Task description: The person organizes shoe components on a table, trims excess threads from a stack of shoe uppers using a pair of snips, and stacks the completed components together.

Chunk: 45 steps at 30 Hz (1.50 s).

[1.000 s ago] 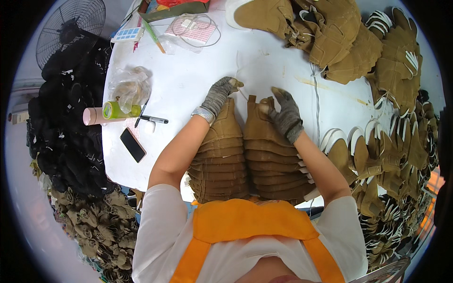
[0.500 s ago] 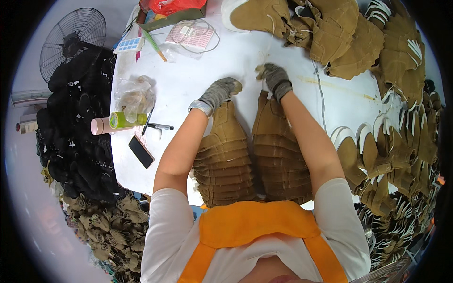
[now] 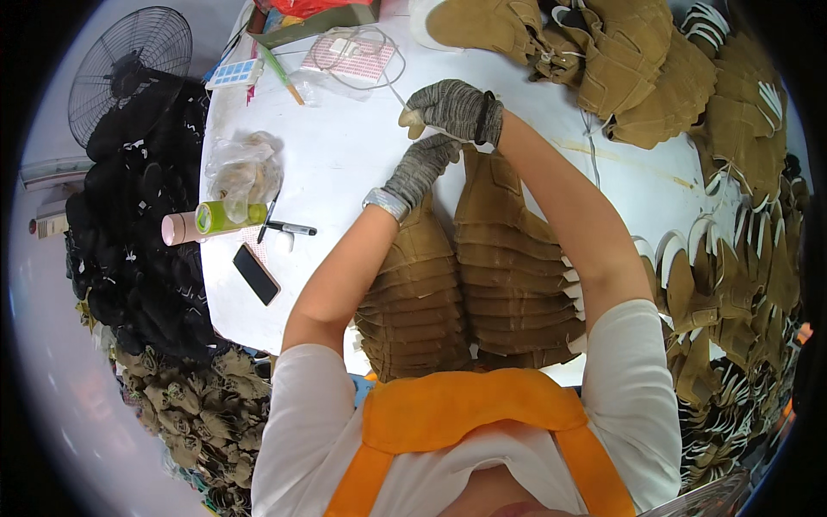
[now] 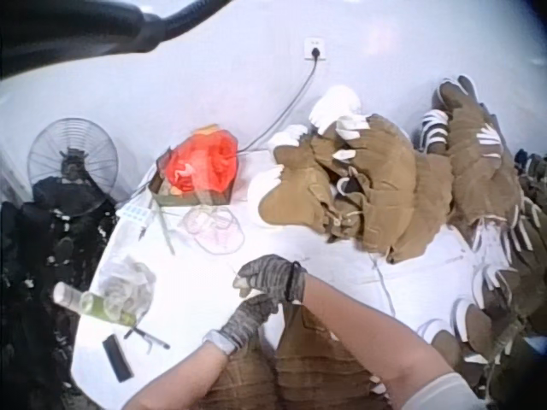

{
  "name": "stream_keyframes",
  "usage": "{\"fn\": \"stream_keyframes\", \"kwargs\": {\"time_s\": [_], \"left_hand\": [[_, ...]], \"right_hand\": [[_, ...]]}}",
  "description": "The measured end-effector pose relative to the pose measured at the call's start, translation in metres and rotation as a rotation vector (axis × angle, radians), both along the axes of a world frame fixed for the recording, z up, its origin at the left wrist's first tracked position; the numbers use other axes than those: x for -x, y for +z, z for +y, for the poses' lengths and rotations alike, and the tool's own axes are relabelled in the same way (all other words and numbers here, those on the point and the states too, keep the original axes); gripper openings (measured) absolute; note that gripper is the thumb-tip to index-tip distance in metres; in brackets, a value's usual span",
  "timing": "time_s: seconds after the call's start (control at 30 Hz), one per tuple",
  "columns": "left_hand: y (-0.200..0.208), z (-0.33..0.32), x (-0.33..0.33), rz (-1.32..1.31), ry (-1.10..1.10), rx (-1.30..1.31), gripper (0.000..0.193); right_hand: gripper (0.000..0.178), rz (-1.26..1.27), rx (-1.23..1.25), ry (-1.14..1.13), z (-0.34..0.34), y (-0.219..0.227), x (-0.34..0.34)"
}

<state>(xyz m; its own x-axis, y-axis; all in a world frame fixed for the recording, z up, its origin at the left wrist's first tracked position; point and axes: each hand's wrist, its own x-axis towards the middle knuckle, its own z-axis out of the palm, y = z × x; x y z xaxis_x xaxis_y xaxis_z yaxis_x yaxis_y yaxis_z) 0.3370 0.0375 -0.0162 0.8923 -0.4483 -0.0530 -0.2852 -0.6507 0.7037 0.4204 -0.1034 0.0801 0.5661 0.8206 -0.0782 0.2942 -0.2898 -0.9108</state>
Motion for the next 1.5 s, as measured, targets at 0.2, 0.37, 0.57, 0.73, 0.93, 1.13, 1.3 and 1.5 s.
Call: {"fn": "stream_keyframes", "kwargs": {"time_s": [0.2,0.37,0.57,0.73,0.93,1.13,1.3,1.5], "left_hand": [[0.05,-0.014,-0.001,0.421,0.279,0.046,0.019],[0.015,-0.009,0.014,0.795,0.817,0.958,0.023],[0.034,-0.021,0.008,0.908,0.994,0.733,0.026],[0.026,-0.01,0.006,0.852,0.784,0.847,0.023],[0.064,-0.01,0.003,0.841,0.559,0.705,0.023],[0.062,0.024,-0.011,0.588,0.066,0.125,0.028],[0.061,0.024,-0.001,0.343,0.123,0.245,0.022],[0.059,0.007,-0.004,0.018,0.047,-0.225,0.024]], "right_hand": [[0.029,-0.307,0.012,-0.034,-0.016,-0.029,-0.007],[0.052,0.121,0.226,-0.16,-0.082,-0.041,0.043],[0.068,0.14,0.758,0.159,-0.093,-0.046,0.09],[0.049,0.467,0.261,-0.541,-0.059,-0.056,0.104],[0.026,0.31,-0.275,-0.813,-0.033,-0.047,0.063],[0.04,-0.327,0.178,-0.089,-0.044,-0.075,0.074],[0.029,0.346,-0.166,-0.615,-0.055,-0.058,0.051],[0.02,0.542,-0.131,-0.313,-0.051,-0.089,0.051]]}}
